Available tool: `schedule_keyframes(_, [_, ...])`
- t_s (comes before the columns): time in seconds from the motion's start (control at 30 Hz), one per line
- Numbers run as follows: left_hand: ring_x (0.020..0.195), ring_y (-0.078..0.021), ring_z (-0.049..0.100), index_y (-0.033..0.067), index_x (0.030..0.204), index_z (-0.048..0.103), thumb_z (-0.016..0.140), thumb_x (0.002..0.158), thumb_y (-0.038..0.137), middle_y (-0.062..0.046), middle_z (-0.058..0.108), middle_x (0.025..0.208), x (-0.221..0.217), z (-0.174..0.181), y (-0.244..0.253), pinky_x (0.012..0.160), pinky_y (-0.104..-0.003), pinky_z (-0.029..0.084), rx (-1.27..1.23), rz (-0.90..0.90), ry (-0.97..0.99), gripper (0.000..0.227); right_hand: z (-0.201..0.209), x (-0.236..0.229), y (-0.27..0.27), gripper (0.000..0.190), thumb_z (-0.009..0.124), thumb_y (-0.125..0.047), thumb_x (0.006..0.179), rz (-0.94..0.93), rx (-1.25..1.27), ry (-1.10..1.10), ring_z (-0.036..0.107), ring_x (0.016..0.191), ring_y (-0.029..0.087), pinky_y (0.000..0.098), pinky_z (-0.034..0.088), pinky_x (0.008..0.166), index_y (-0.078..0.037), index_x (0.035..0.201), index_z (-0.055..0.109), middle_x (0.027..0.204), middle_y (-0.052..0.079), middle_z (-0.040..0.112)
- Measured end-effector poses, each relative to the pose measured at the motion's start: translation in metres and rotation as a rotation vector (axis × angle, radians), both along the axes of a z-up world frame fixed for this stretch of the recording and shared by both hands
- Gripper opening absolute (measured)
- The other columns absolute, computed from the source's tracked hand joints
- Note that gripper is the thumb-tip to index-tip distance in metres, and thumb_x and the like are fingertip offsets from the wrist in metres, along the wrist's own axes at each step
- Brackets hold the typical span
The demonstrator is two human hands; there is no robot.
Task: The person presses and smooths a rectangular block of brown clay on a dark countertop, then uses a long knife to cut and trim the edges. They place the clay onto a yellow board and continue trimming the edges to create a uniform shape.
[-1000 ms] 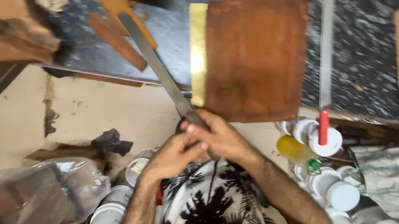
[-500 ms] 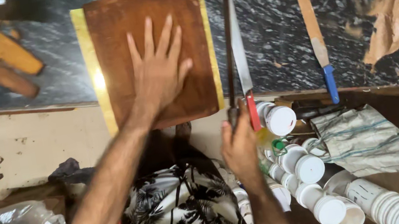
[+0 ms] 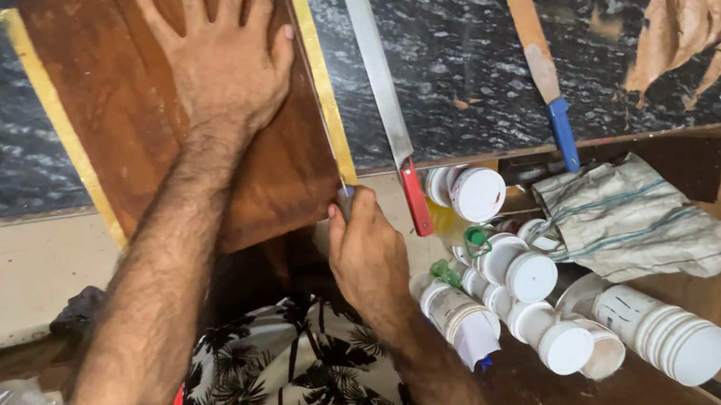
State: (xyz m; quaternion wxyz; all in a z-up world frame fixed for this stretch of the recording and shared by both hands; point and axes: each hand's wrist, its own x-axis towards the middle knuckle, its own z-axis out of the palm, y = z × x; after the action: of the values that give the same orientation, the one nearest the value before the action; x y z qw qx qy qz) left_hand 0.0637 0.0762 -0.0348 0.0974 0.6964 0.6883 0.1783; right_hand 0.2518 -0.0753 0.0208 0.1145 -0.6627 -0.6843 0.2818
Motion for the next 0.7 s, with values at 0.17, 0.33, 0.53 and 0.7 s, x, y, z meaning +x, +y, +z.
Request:
schedule_keyframes(0.17, [0.152, -0.0464, 0.026, 0.0125, 0.161, 0.045, 0.052, 0.116, 0.043, -0.014, 0.040, 0.168, -0.001, -0.002, -0.004, 0.115, -0.081, 0.000, 0.070, -0.031, 0.041, 0.055, 0.005, -0.004, 0.002, 0.027, 0.060, -0.020, 0.101, -0.014, -0.075, -0.044, 0.066, 0.076, 0.052, 0.0590, 0.052, 0.065, 0.002, 0.111, 0.049, 0.088, 0.031, 0.068])
schedule_keyframes(0.33, [0.149, -0.0474, 0.032, 0.0116, 0.159, 0.048, 0.051, 0.113, 0.040, -0.016, 0.046, 0.162, -0.002, -0.011, -0.001, 0.113, -0.082, 0.003, 0.065, -0.034, 0.031, 0.054, 0.004, -0.013, 0.025, 0.029, 0.058, -0.024, 0.102, -0.006, -0.091, -0.072, 0.066, 0.074, 0.053, 0.0609, 0.050, 0.064, 0.001, 0.110, 0.048, 0.085, 0.030, 0.069])
schedule_keyframes(0.53, [0.143, -0.0455, 0.038, 0.0109, 0.153, 0.053, 0.052, 0.112, 0.040, -0.017, 0.051, 0.156, -0.002, -0.018, -0.002, 0.109, -0.082, 0.008, 0.098, -0.030, 0.068, 0.050, 0.011, -0.012, 0.029, 0.029, 0.058, -0.023, 0.102, 0.009, -0.156, -0.055, 0.065, 0.074, 0.054, 0.0623, 0.050, 0.066, 0.003, 0.109, 0.047, 0.083, 0.032, 0.068])
schedule_keyframes(0.7, [0.133, -0.0444, 0.046, 0.0118, 0.148, 0.058, 0.054, 0.109, 0.038, -0.017, 0.059, 0.144, -0.002, -0.023, -0.005, 0.106, -0.081, 0.014, 0.102, -0.023, 0.105, 0.047, 0.007, -0.012, 0.028, 0.030, 0.058, -0.023, 0.102, 0.009, -0.131, -0.022, 0.066, 0.076, 0.053, 0.0610, 0.051, 0.065, 0.003, 0.112, 0.047, 0.084, 0.033, 0.068])
